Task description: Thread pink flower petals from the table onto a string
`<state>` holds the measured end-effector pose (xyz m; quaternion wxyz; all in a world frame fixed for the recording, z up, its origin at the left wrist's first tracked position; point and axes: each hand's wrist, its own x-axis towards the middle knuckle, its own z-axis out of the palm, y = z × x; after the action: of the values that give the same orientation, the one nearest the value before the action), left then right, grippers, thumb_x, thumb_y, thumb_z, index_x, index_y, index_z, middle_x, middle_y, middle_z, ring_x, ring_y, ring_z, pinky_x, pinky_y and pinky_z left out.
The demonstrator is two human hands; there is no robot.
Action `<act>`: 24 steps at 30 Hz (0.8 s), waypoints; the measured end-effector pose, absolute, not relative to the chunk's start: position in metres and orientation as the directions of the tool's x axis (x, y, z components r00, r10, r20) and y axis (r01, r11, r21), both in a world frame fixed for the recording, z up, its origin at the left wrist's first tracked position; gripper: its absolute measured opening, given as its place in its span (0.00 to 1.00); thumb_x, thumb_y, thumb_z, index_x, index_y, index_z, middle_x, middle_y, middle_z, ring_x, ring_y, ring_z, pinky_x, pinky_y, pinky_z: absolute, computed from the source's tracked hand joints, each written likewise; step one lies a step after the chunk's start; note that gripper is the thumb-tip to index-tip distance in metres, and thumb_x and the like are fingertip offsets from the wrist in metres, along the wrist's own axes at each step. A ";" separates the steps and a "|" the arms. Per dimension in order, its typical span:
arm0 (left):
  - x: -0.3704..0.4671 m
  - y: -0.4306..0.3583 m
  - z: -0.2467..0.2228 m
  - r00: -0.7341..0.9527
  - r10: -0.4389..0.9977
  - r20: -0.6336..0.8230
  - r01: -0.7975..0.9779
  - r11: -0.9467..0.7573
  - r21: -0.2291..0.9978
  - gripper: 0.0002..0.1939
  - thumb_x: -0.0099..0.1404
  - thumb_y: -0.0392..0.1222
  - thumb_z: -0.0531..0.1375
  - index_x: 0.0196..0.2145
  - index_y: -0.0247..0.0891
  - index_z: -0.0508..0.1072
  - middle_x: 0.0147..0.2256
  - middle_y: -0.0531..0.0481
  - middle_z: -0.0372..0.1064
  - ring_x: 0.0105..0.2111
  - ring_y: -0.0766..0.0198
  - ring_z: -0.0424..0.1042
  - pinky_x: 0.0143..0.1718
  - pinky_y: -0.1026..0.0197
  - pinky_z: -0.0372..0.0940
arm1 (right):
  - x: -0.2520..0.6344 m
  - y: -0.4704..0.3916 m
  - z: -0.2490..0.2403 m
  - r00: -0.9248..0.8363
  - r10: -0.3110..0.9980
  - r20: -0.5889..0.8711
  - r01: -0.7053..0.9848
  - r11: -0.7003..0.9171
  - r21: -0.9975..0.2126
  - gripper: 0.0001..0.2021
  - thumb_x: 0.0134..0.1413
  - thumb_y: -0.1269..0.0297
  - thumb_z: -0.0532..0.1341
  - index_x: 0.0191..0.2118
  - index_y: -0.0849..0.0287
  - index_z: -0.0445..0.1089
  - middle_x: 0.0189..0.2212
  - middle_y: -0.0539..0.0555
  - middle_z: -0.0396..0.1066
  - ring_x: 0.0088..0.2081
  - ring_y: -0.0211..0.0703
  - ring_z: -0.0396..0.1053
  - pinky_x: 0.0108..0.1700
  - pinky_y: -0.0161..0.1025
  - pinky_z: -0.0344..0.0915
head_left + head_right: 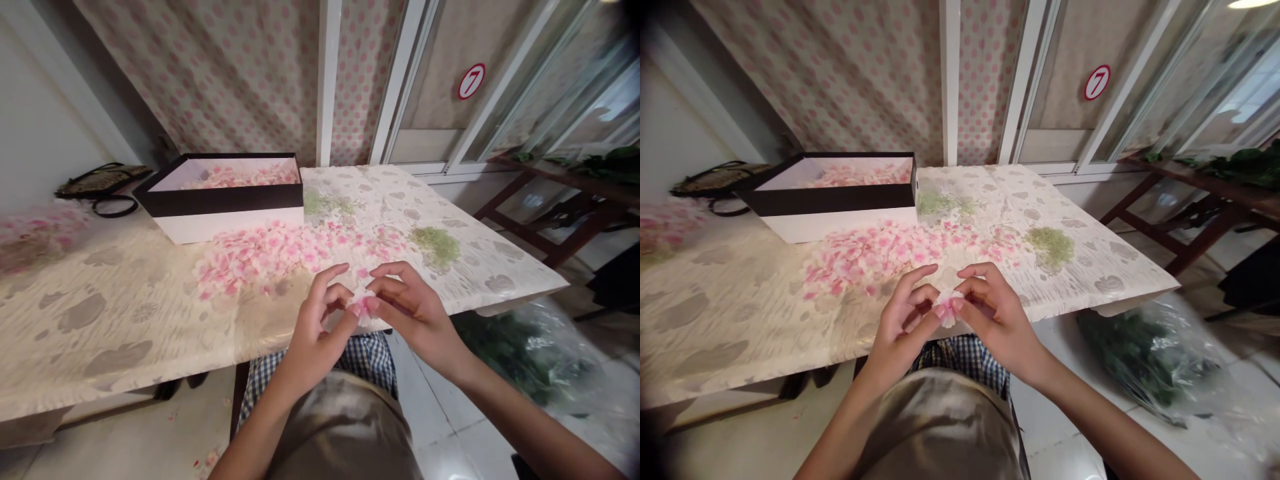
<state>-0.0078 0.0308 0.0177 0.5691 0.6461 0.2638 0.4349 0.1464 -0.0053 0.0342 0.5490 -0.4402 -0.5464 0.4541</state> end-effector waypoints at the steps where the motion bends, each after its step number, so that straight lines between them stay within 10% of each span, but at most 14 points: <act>1: -0.008 0.030 0.018 0.481 0.834 0.271 -0.155 -0.224 0.962 0.21 0.67 0.38 0.57 0.55 0.48 0.58 0.30 0.57 0.61 0.31 0.70 0.64 0.37 0.68 0.60 | 0.145 -0.006 0.034 -0.009 0.979 0.205 -0.007 0.205 -0.979 0.10 0.57 0.68 0.59 0.43 0.53 0.58 0.28 0.45 0.65 0.29 0.34 0.64 0.31 0.34 0.58; 24: -0.015 0.016 0.021 0.422 0.859 0.292 -0.103 -0.274 0.956 0.20 0.67 0.40 0.56 0.55 0.53 0.57 0.30 0.57 0.62 0.32 0.69 0.65 0.37 0.66 0.61 | 0.136 -0.019 0.027 0.014 0.932 0.363 0.163 0.356 -0.920 0.14 0.59 0.70 0.56 0.48 0.50 0.55 0.34 0.49 0.67 0.36 0.39 0.67 0.39 0.39 0.63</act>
<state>-0.0151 0.0162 0.0214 0.5294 0.6562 0.2877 0.4543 0.1362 -0.0191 0.0275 0.5528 -0.4486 -0.6102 0.3477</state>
